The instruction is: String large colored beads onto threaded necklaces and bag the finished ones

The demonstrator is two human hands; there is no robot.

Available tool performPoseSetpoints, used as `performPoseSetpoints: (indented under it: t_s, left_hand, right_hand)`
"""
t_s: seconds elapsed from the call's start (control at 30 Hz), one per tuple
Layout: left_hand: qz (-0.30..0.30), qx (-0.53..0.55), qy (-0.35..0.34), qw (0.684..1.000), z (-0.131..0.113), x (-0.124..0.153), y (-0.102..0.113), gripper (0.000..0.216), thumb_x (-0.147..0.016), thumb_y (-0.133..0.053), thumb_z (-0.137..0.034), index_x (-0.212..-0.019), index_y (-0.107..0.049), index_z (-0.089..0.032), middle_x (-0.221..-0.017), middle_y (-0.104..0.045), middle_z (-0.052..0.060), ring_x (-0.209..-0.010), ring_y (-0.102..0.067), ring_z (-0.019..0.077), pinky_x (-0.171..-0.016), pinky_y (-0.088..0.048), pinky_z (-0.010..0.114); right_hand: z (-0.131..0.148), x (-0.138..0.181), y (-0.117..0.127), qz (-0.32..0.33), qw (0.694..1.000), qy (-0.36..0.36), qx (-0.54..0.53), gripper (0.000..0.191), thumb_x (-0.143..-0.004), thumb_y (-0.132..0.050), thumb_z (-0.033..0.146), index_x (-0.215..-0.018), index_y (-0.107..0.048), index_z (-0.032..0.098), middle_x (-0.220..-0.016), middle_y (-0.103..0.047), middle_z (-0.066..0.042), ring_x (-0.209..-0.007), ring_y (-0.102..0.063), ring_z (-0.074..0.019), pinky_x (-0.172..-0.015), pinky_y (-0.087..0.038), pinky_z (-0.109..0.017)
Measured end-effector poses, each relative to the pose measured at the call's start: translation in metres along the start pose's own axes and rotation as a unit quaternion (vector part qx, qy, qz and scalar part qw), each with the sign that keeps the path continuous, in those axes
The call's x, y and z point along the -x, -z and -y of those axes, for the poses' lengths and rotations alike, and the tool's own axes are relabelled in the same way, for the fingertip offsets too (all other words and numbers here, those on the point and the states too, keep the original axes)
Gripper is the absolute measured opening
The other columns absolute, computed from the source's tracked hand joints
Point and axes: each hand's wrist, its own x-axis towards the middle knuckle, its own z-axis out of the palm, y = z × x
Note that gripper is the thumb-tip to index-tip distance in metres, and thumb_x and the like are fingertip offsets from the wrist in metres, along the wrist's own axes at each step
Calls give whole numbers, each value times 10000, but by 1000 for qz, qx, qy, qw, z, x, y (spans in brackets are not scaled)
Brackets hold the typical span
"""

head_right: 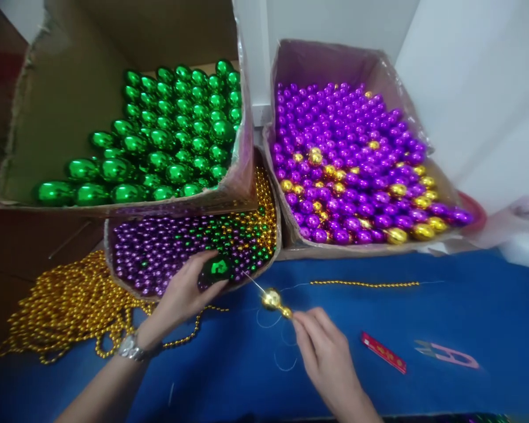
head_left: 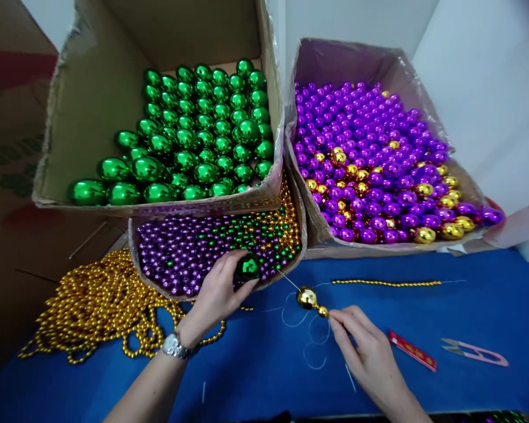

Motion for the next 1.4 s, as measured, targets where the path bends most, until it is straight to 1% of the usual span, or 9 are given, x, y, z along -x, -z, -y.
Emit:
performPoseSetpoints:
  t_s: [0.27, 0.4, 0.5, 0.6, 0.73, 0.87, 1.0, 1.17, 1.4]
  left_hand:
    - [-58, -51, -31, 997, -3, -38, -22, 514, -831, -578, -327, -1286, -414, -155, -1220, -538, 166, -1176, -445, 334, -976, -369, 532]
    - [-54, -90, -34, 994, -4, -51, -26, 501, -839, -549, -224, -1315, -407, -161, -1355, -430, 191, -1236, -379, 378, -987, -321, 607]
    - [-52, -94, -63, 992, -11, -51, -27, 512, -836, -526, -155, -1329, -400, -205, -1423, -363, 155, -1314, -275, 379, -1015, -283, 631]
    - [-28, -80, -121, 989, -17, -49, -31, 462, -842, -484, -114, -1292, -450, -212, -1378, -433, 125, -1335, -251, 354, -1024, -308, 608]
    - [17, -61, -156, 986, -21, -46, -37, 389, -867, -403, -77, -1226, -523, -163, -1215, -560, 143, -1175, -451, 305, -961, -419, 505]
    - [67, -11, -139, 988, -23, -42, -40, 347, -898, -355, -92, -1166, -564, -159, -1065, -621, 133, -975, -565, 241, -851, -487, 414]
    - [81, 6, -106, 991, -25, -43, -43, 290, -919, -365, -154, -1082, -604, -173, -948, -642, 108, -913, -596, 218, -813, -488, 363]
    - [110, -29, -73, 991, -27, -50, -46, 209, -892, -461, -243, -1007, -632, -204, -868, -650, 78, -859, -579, 217, -779, -469, 339]
    - [124, -57, -67, 988, -30, -55, -55, 176, -856, -456, -152, -850, -627, -190, -790, -611, 93, -815, -538, 245, -690, -438, 336]
  right_hand:
    - [-2, -1, -2, -11, 1000, 6, -6, 159, -949, -441, 191, -1035, -574, 207, -893, -571, -53, -771, -574, -157, -663, -456, -268]
    - [-3, 1, 0, -18, 1000, -2, 1, 169, -952, -431, 207, -1041, -574, 210, -893, -581, -52, -772, -593, -161, -668, -468, -263]
    - [-6, 3, 1, -29, 999, -12, 9, 173, -954, -424, 224, -1023, -582, 210, -885, -588, -55, -770, -604, -168, -670, -475, -264]
    - [-8, 4, 2, -34, 999, -20, 9, 170, -953, -426, 230, -1017, -582, 212, -889, -587, -54, -773, -607, -167, -663, -475, -258]
    - [-10, 4, 4, -37, 999, -30, 4, 158, -952, -435, 227, -1022, -575, 221, -894, -581, -45, -769, -606, -159, -657, -467, -253]
    - [-11, 3, 6, -41, 999, -35, 6, 156, -953, -434, 226, -1020, -574, 223, -895, -584, -43, -781, -606, -157, -673, -464, -255]
    - [-12, 4, 7, -43, 998, -35, 8, 164, -953, -429, 238, -1010, -582, 220, -893, -592, -46, -782, -612, -161, -670, -473, -253]
    - [-13, 4, 6, -39, 998, -42, 6, 169, -954, -426, 250, -1008, -583, 220, -899, -592, -50, -788, -609, -167, -669, -473, -257]
    - [-13, 4, 5, -35, 999, -38, -3, 160, -953, -433, 233, -1021, -577, 223, -902, -579, -42, -806, -592, -163, -707, -454, -262]
